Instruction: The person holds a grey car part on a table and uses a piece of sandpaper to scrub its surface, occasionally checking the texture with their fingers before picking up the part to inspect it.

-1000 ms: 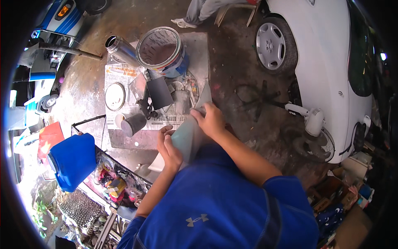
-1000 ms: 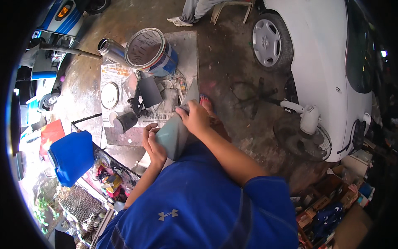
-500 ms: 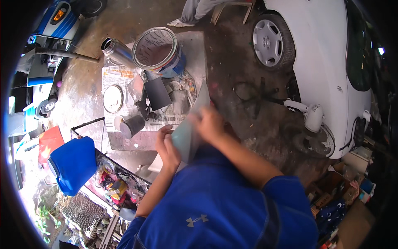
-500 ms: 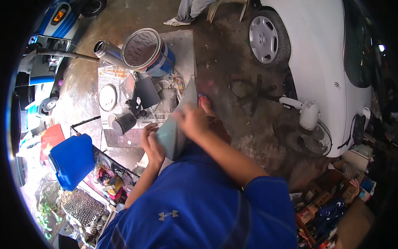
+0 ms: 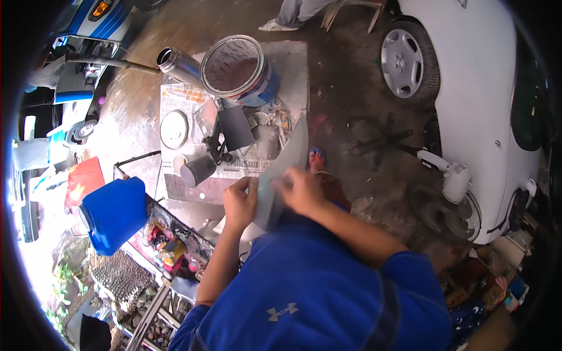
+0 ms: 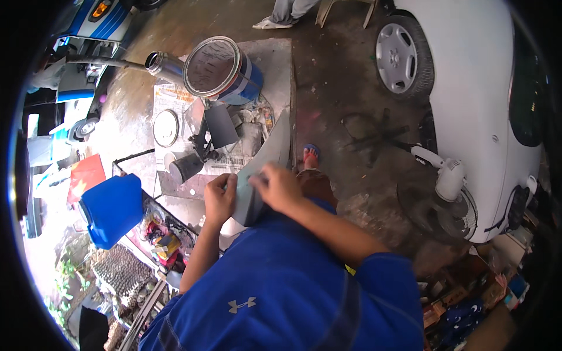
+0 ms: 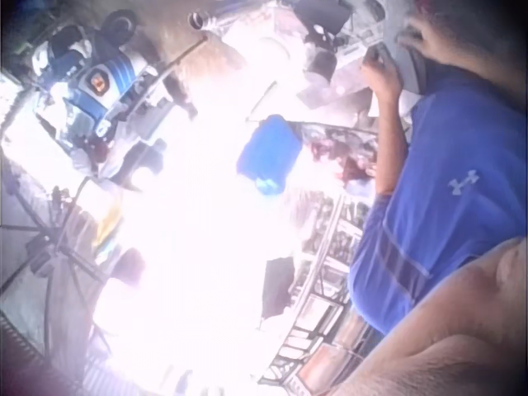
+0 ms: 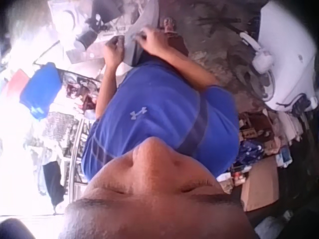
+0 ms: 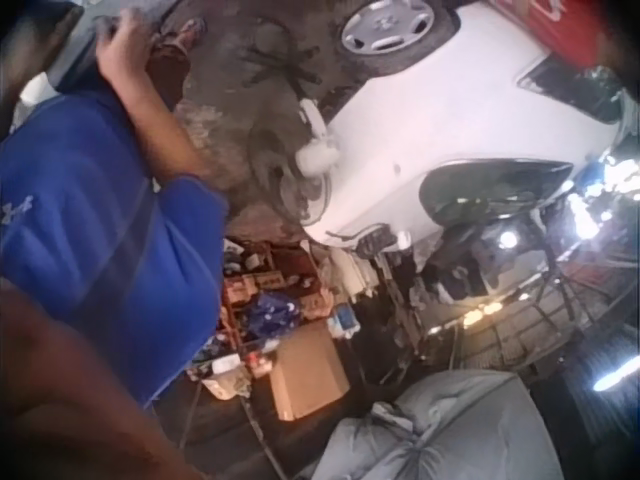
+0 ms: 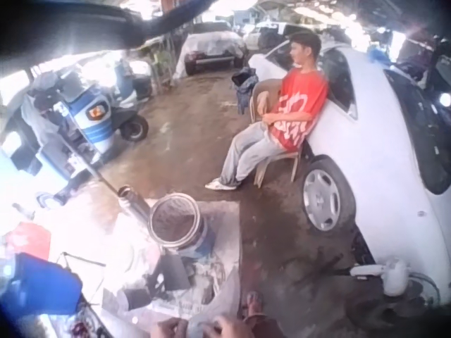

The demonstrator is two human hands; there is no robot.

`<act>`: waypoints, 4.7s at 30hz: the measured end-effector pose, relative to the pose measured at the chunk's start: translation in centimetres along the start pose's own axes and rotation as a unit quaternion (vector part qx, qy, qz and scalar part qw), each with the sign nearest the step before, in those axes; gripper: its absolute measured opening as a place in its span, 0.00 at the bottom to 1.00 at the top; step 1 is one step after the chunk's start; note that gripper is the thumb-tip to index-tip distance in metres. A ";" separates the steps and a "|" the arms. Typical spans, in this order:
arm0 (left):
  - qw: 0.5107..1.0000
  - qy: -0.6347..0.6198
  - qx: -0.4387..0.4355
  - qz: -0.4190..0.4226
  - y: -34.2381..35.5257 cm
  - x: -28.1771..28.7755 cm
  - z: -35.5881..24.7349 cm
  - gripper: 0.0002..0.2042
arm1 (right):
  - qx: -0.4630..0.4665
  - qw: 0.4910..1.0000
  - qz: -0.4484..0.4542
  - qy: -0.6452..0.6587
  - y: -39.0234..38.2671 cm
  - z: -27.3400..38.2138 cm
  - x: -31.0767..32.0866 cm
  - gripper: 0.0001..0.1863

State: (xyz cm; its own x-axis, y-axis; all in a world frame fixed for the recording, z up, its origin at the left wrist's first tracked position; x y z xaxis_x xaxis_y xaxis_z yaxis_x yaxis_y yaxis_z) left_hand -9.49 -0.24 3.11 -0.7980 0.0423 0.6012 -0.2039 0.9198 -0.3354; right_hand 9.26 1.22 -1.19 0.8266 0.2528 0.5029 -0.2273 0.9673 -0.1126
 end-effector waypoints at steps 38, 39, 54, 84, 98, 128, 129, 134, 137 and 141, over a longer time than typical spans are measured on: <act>0.984 -0.173 -0.004 -0.040 0.1 -1.0 2.5 0.15 | -0.040 0.984 -0.124 -0.123 1.1 -1.1 -0.5 0.20; 0.992 -0.121 -0.018 -0.027 0.2 -1.1 2.2 0.15 | -0.068 0.975 -0.179 -0.113 2.7 -3.3 0.5 0.22; 0.942 0.161 -0.098 0.278 2.9 0.8 -2.0 0.31 | -0.106 0.978 -0.158 -0.085 -1.0 -2.5 -2.1 0.23; 0.952 0.124 -0.034 0.278 2.4 0.0 -2.1 0.24 | 0.032 0.997 -0.072 -0.026 3.6 -7.0 3.3 0.17; 0.966 0.089 -0.064 0.233 2.3 0.0 -0.5 0.27 | 0.193 0.981 0.000 -0.023 3.7 -1.4 1.3 0.17; 0.928 0.221 -0.118 0.276 6.8 -1.3 -1.7 0.26 | -0.159 0.980 -0.107 0.047 3.1 -4.8 5.2 0.22; 0.937 0.178 -0.106 0.281 7.8 -2.0 -1.8 0.27 | -0.163 0.980 -0.104 0.048 2.4 -4.7 4.5 0.22; 0.942 0.052 -0.085 0.319 8.5 -3.0 -2.2 0.24 | -0.150 0.977 -0.146 0.036 0.3 -5.6 1.3 0.23; 0.931 -0.039 -0.057 0.358 8.1 -2.5 -0.6 0.19 | -0.155 0.976 -0.152 0.025 0.7 -5.1 1.6 0.23; 0.920 -0.025 -0.045 0.389 7.0 -0.7 -0.8 0.22 | -0.114 0.981 -0.159 -0.001 -0.7 -2.4 0.4 0.21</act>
State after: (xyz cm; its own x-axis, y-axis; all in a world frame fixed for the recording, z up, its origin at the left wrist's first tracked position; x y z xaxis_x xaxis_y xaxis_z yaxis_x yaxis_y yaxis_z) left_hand -9.95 6.53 0.94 -0.7080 0.6855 0.1698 0.4855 0.6470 -0.5879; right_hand 10.95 0.65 -2.98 0.8360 -0.0614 0.5453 0.1621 0.9770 -0.1385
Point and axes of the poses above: each hand's wrist, its own y-axis towards the middle knuckle, its own x-axis out of the back of the hand, z = x × y, the point moved 1 cm from there along y, towards the middle knuckle, and after that the axes turned 2 degrees about -y, right-handed, at the moved point
